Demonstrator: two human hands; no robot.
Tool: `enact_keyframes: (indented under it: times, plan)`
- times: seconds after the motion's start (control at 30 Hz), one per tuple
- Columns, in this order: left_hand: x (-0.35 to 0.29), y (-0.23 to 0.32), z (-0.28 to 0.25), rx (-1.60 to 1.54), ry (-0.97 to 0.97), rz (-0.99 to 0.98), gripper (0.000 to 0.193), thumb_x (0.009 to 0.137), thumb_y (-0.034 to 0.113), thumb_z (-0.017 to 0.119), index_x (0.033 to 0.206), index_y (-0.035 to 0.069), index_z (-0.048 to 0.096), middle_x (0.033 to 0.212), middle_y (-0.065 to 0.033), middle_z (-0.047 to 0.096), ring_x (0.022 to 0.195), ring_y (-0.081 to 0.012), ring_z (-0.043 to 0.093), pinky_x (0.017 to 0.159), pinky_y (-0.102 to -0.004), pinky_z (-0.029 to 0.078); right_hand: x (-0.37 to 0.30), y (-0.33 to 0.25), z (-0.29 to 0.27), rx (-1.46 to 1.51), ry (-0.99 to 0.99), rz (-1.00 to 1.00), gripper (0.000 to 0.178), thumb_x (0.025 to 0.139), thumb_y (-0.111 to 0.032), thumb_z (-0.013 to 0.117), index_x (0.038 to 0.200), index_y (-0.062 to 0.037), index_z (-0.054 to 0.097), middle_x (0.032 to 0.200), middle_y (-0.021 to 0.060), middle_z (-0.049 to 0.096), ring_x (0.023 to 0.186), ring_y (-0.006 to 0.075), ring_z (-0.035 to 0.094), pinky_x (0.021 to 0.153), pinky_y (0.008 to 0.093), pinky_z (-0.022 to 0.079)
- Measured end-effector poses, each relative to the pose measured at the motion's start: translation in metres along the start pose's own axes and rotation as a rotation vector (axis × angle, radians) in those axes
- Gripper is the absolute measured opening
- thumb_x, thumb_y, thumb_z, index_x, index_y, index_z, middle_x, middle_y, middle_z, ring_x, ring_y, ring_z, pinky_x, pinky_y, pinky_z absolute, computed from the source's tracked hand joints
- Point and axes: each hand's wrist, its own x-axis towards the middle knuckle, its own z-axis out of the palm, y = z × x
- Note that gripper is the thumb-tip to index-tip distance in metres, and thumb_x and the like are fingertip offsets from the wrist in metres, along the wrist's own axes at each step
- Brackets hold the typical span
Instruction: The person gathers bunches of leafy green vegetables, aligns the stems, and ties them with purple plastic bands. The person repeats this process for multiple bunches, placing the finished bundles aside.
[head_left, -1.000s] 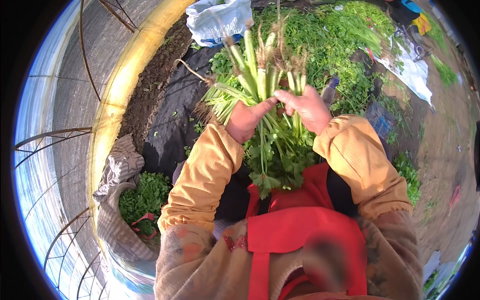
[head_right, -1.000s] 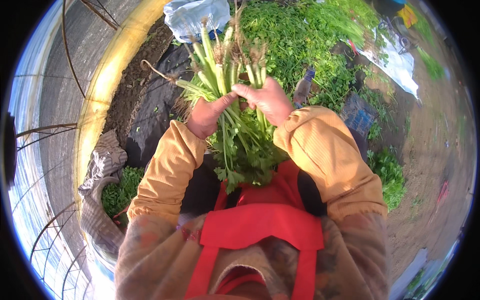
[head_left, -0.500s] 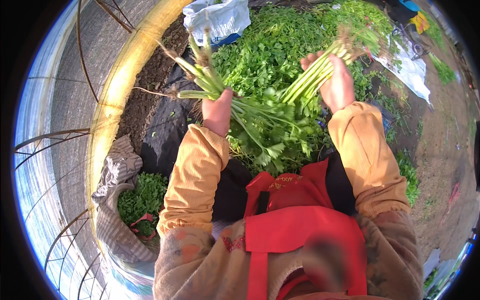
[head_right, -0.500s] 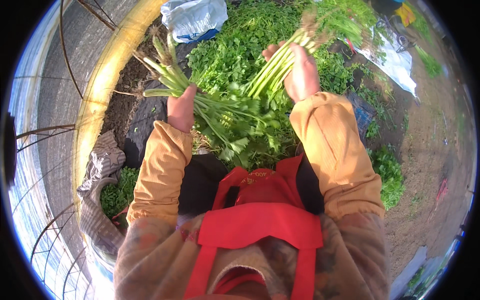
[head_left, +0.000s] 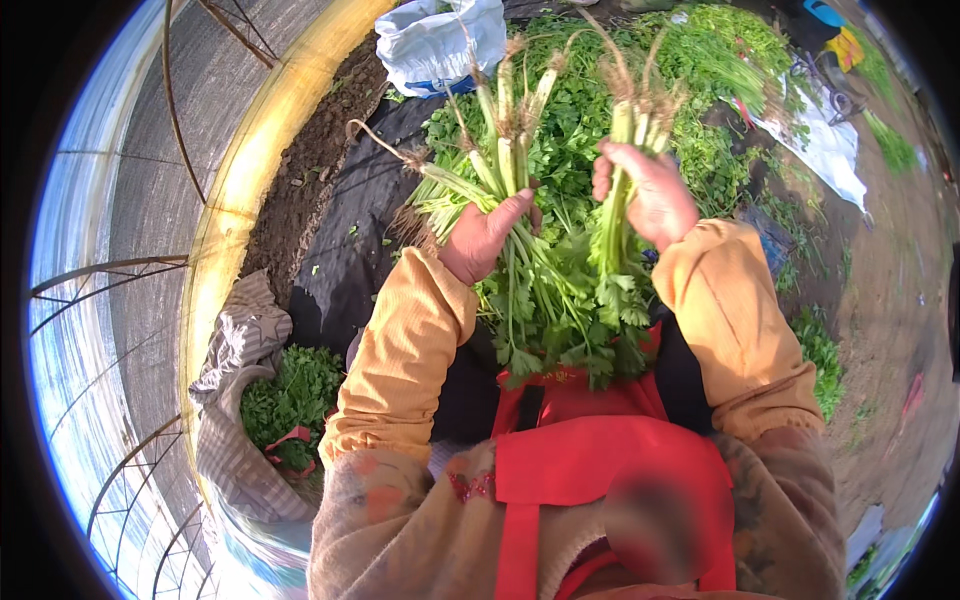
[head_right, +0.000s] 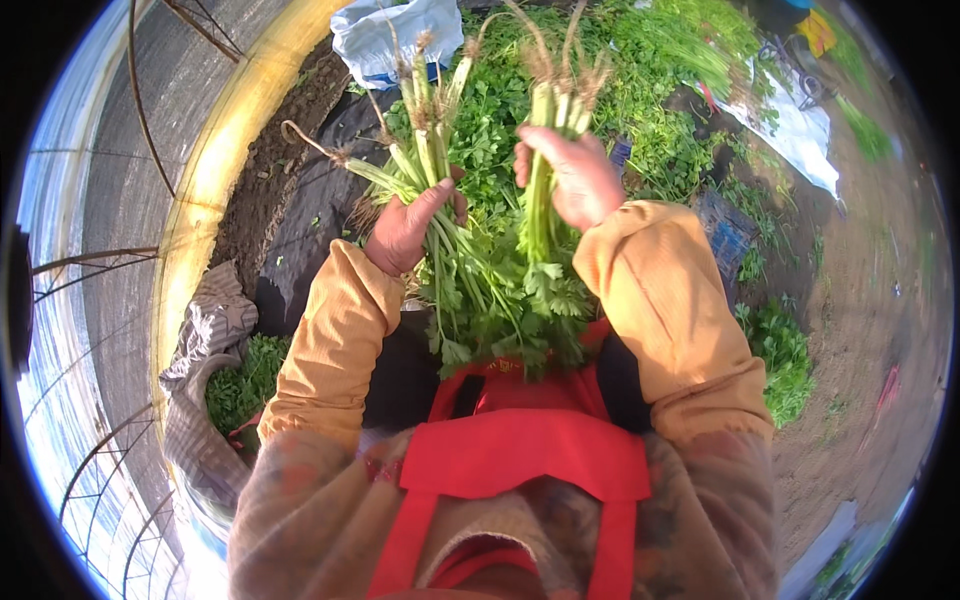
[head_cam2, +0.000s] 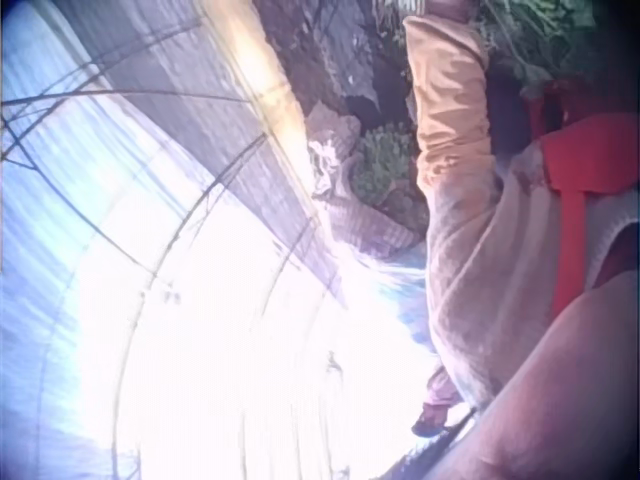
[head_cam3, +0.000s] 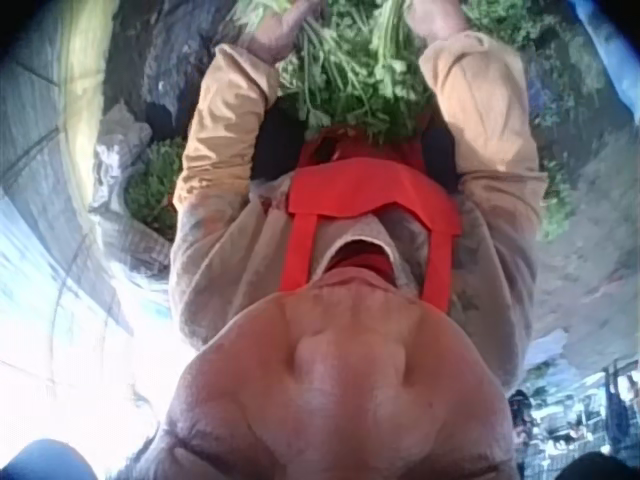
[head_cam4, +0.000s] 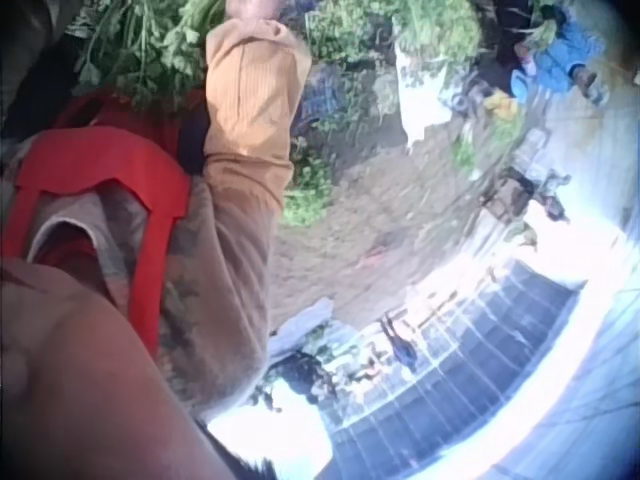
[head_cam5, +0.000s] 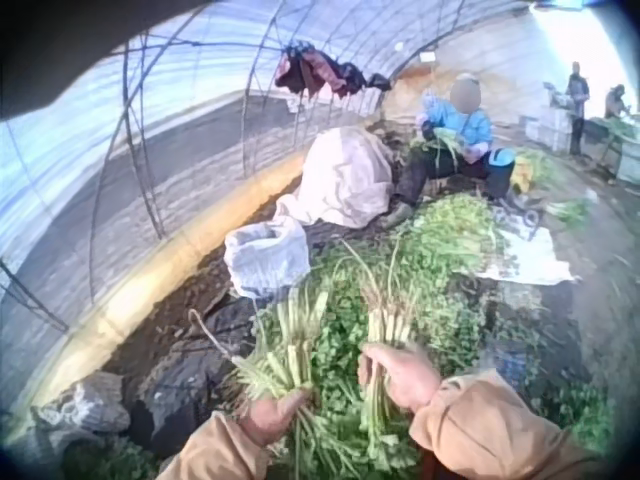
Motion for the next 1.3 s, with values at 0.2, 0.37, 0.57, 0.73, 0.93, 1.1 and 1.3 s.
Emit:
enact_keyframes:
  times: [0.2, 0.37, 0.57, 0.73, 0.93, 1.1, 1.3]
  plan:
    - [0.001, 0.001, 0.021, 0.050, -0.160, -0.012, 0.041, 0.104, 0.032, 0.060, 0.129, -0.001, 0.061, 0.083, -0.0047, 0.066, 0.077, -0.0164, 0.060, 0.073, -0.0316, 0.047, 0.006, 0.011, -0.003, 0.138, 0.051, -0.012, 0.025, 0.093, -0.015, 0.077, 0.111, -0.0021, 0.066, 0.089, 0.0069, 0.068, 0.073, 0.0202, 0.065, 0.066, 0.0366, 0.055]
    - [-0.005, -0.003, 0.029, -0.085, -0.201, -0.069, 0.040, 0.099, 0.024, 0.068, 0.129, -0.002, 0.060, 0.083, -0.0046, 0.065, 0.076, -0.0167, 0.061, 0.069, -0.0327, 0.049, 0.000, 0.010, 0.003, 0.164, 0.058, 0.032, 0.023, 0.090, -0.016, 0.081, 0.105, -0.0032, 0.070, 0.085, 0.0051, 0.070, 0.071, 0.0184, 0.067, 0.063, 0.0341, 0.055]
    - [0.001, -0.009, 0.027, -0.357, 0.031, -0.024, 0.032, 0.097, 0.017, 0.071, 0.121, 0.000, 0.061, 0.090, -0.0088, 0.066, 0.069, -0.0215, 0.065, 0.063, -0.0351, 0.054, 0.006, 0.014, -0.004, 0.152, 0.078, -0.025, 0.021, 0.095, -0.019, 0.073, 0.110, -0.0040, 0.068, 0.103, 0.0113, 0.073, 0.087, 0.0207, 0.069, 0.079, 0.0365, 0.057]
    - [0.006, -0.008, 0.015, -0.580, 0.128, -0.100, 0.031, 0.100, 0.015, 0.063, 0.124, -0.003, 0.058, 0.110, -0.0211, 0.070, 0.095, -0.0313, 0.072, 0.081, -0.0443, 0.062, 0.010, 0.008, -0.005, 0.350, -0.004, -0.069, 0.018, 0.100, -0.017, 0.065, 0.108, -0.0015, 0.066, 0.115, 0.0161, 0.072, 0.107, 0.0331, 0.069, 0.101, 0.0489, 0.055]
    - [0.016, -0.027, -0.075, -0.300, 0.720, 0.154, 0.014, 0.100, 0.009, 0.057, 0.110, 0.000, 0.056, 0.095, -0.0138, 0.068, 0.081, -0.0233, 0.069, 0.072, -0.0393, 0.059, 0.013, -0.071, -0.046, 0.386, 0.221, -0.574, 0.008, 0.099, -0.010, 0.062, 0.101, -0.0042, 0.058, 0.088, 0.0114, 0.064, 0.076, 0.0251, 0.061, 0.081, 0.0424, 0.056]
    - [0.017, -0.017, -0.083, 0.156, 0.668, 0.106, 0.022, 0.103, 0.018, 0.061, 0.117, 0.001, 0.061, 0.099, -0.0089, 0.070, 0.082, -0.0176, 0.064, 0.073, -0.0339, 0.054, 0.011, -0.060, -0.055, 0.097, 0.022, -0.445, 0.031, 0.095, -0.012, 0.070, 0.119, 0.0024, 0.056, 0.094, 0.0094, 0.064, 0.080, 0.0198, 0.061, 0.077, 0.0365, 0.055]
    - [0.004, 0.012, 0.004, -0.058, 0.114, -0.020, 0.041, 0.107, 0.038, 0.055, 0.117, -0.001, 0.063, 0.094, -0.0088, 0.069, 0.083, -0.0174, 0.066, 0.075, -0.0323, 0.055, -0.001, 0.022, 0.013, -0.119, -0.110, 0.033, 0.032, 0.093, -0.010, 0.076, 0.119, 0.0030, 0.064, 0.099, 0.0064, 0.067, 0.078, 0.0162, 0.065, 0.073, 0.0307, 0.055]
